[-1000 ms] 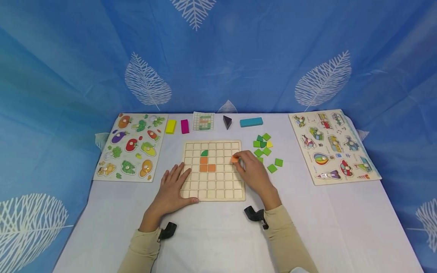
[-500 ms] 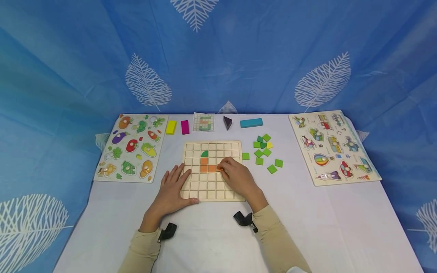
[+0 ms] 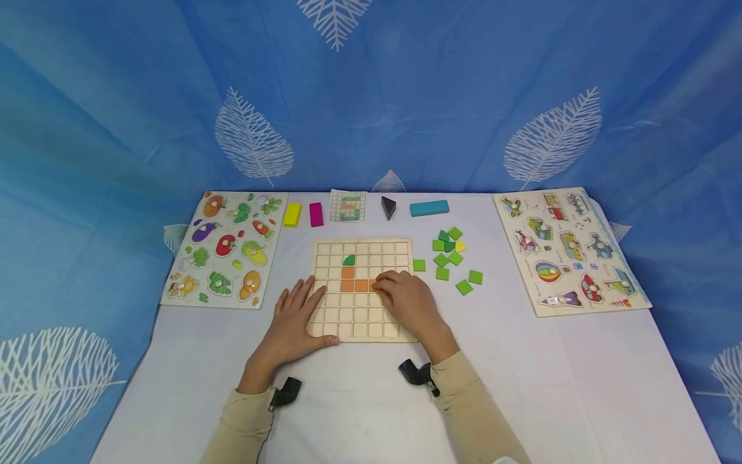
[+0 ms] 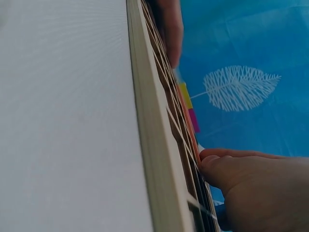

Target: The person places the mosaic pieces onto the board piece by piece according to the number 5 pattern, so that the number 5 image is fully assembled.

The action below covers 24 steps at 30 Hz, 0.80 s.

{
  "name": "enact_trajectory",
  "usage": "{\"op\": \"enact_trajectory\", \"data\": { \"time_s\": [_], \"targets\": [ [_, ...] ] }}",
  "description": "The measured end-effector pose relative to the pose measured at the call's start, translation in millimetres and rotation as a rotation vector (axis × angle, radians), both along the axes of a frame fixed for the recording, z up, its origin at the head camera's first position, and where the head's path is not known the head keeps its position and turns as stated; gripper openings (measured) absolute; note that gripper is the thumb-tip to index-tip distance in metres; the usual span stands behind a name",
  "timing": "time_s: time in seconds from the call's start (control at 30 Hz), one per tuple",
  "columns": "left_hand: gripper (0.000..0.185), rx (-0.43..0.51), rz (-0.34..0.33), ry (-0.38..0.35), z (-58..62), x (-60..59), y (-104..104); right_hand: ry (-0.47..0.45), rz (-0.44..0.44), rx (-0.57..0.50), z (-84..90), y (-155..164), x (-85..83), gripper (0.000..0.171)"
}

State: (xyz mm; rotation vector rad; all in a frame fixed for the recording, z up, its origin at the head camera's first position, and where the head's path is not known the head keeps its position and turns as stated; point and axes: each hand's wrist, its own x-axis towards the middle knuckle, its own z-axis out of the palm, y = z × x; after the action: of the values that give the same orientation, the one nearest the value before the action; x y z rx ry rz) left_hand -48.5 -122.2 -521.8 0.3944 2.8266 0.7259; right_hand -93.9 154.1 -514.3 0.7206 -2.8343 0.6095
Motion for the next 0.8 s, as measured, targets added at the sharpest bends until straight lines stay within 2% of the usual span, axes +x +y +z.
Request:
{"op": "enact_trajectory", "data": {
  "time_s": [0.23,0.37,0.63,0.8],
  "targets": [
    [0.114,0.006,0.001,0.004,-1.1,-0.8,0,0.002,-0.024,0.019,-1.5,13,3.6,0.018],
    [0.113,0.009,0.004,0.006,-1.1,-0.6,0,0.032,-0.063,-0.016,-2.5,30,11.3,0.017],
    [0.113,0.007,0.000,0.007,0.7,-0.3,0,0.128,-0.325,-0.174,-14.9,93,34.4,0.016],
    [0.113,0.008,-0.001,0.002,1.5,0.0,1,0.109,-0.489,-0.223,-18.1,125,48.0,0.017]
  ]
}}
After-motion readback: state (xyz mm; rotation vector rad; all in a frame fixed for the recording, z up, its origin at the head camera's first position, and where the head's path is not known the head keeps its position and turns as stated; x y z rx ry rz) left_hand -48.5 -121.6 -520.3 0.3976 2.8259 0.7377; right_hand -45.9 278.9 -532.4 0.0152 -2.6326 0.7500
